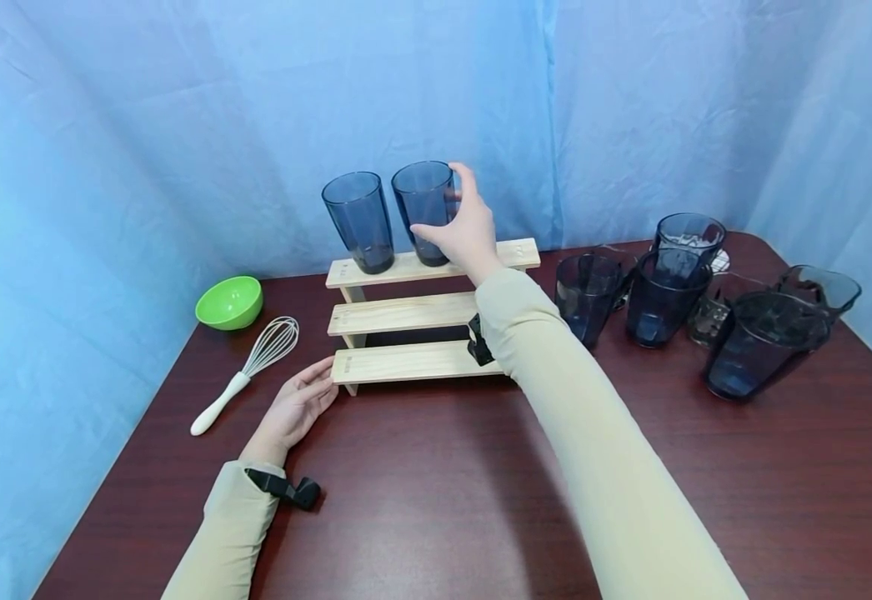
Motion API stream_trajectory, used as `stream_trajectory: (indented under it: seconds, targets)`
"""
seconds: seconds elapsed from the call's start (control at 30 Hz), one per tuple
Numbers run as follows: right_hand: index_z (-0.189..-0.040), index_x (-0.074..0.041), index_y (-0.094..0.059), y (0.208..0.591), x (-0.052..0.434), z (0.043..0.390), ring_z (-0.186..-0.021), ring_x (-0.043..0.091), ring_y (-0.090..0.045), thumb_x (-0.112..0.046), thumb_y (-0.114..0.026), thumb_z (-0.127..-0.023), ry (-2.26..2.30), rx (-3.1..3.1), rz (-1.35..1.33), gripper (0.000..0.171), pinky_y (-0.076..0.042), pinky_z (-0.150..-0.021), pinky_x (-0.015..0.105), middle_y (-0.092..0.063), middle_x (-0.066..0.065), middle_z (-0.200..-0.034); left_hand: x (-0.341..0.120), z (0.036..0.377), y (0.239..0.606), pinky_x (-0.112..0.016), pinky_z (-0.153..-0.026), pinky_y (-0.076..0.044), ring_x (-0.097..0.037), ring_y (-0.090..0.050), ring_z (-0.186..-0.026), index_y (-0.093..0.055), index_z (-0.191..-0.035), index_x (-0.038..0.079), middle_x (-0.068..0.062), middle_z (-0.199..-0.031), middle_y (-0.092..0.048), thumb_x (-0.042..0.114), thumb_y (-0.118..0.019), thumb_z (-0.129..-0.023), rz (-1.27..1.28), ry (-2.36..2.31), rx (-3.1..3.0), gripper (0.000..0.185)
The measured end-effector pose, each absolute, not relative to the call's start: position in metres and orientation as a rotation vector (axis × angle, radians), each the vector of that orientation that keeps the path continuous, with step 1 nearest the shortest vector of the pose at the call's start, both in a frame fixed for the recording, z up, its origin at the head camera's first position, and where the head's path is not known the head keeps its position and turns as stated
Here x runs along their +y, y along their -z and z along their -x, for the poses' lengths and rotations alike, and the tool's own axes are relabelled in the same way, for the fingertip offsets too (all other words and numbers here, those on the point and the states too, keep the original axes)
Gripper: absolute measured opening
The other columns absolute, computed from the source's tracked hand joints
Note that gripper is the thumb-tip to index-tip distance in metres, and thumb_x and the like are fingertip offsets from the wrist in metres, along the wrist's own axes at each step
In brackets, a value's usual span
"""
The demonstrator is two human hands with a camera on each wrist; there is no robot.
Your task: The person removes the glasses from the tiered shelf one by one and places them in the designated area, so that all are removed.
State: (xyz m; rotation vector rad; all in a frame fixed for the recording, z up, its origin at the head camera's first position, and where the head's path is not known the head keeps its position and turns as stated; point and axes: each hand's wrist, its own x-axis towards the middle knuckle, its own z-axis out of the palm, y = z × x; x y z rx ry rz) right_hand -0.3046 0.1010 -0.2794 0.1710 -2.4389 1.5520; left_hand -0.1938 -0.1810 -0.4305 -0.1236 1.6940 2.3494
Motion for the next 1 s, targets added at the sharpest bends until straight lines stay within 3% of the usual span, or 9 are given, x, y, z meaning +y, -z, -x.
stream_trajectory:
  seconds: [0.7,1.0]
  targets:
    - [-0.147,-0.029,-0.02,0.281,0.115,0.288,-0.129,0.033,-0.044,-0.028,-0.08,-0.075,-1.566,-2.419,-0.263,0.094,-0.044,-0.099,0.047,-0.039,0.017,-0.143,-0.181,0.194,0.43,-0.016,-0.082,-0.048,-0.002,-0.059,-0.095,-0.025,-0.146,-0.005,-0.004,-0.121,-0.05,-0.008,-0.042,-0.094,0.106,-2.349,1.71,0.055]
    - [-0.146,-0.03,-0.023,0.281,0.124,0.275,-0.128,0.035,-0.045,-0.025,-0.082,-0.073,-1.604,-2.395,-0.289,0.095,-0.045,-0.098,0.05,-0.042,0.016,-0.141,-0.18,0.193,0.428,-0.016,-0.083,-0.048,0.0,-0.058,-0.096,-0.023,-0.147,-0.005,-0.018,-0.142,-0.034,-0.009,-0.039,-0.095,0.094,-2.336,1.71,0.055]
